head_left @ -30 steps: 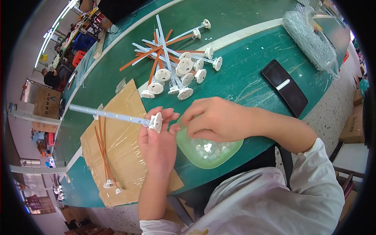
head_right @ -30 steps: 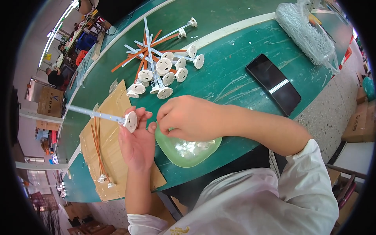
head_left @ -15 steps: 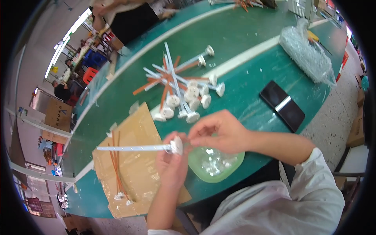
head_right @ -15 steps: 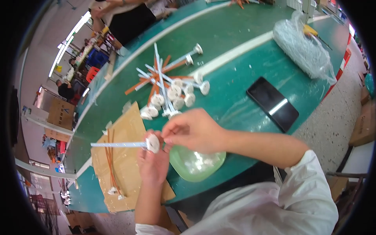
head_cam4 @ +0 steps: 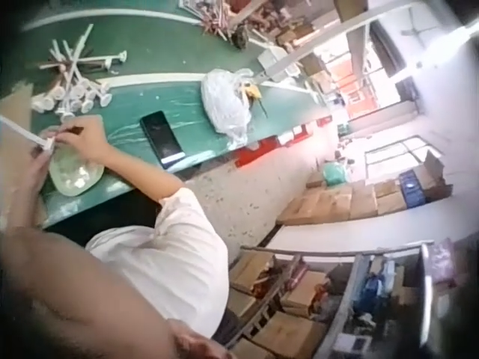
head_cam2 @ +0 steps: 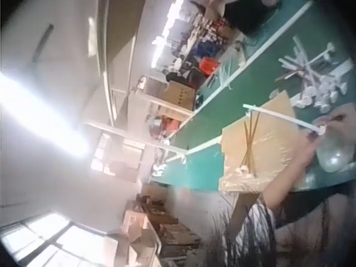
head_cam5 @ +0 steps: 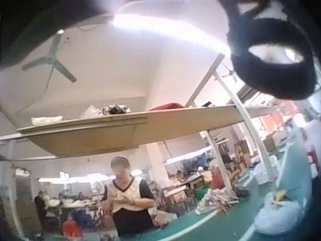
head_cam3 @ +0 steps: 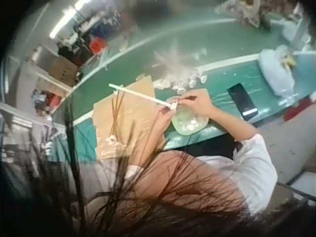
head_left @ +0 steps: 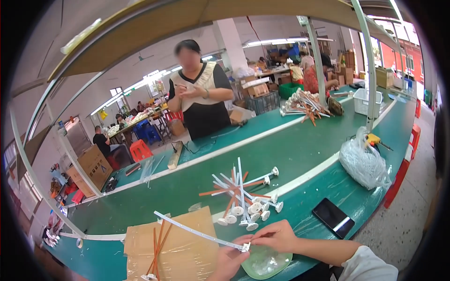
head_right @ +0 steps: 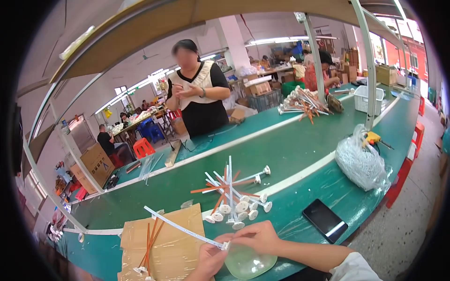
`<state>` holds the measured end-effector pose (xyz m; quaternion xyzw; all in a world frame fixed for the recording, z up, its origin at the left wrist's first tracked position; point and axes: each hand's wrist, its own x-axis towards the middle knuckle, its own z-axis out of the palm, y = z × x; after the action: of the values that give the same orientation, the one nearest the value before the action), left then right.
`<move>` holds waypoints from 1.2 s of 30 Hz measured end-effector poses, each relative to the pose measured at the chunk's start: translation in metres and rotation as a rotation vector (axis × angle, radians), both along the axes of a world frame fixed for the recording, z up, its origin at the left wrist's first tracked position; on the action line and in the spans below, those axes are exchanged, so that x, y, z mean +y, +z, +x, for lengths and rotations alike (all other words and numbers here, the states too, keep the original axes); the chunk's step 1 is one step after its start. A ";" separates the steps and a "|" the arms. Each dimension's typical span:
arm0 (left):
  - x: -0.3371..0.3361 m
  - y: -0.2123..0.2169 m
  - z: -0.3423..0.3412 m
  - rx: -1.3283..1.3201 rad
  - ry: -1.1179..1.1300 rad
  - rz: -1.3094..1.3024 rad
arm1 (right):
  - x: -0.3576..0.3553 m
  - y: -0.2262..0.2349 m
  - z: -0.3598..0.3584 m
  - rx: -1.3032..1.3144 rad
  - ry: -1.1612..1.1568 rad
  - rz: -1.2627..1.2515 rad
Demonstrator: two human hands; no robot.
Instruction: Assembling plastic rods into circular bases and applying adhesive in a factory setting.
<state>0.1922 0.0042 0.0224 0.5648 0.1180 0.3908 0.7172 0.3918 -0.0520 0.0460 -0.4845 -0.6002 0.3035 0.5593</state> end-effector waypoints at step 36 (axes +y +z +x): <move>0.000 0.007 0.002 0.025 0.033 -0.019 | -0.002 -0.005 -0.009 0.037 -0.044 0.006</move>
<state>0.1942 0.0044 0.0293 0.5608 0.1398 0.3945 0.7143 0.3831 -0.0538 0.0408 -0.4902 -0.5799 0.2984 0.5782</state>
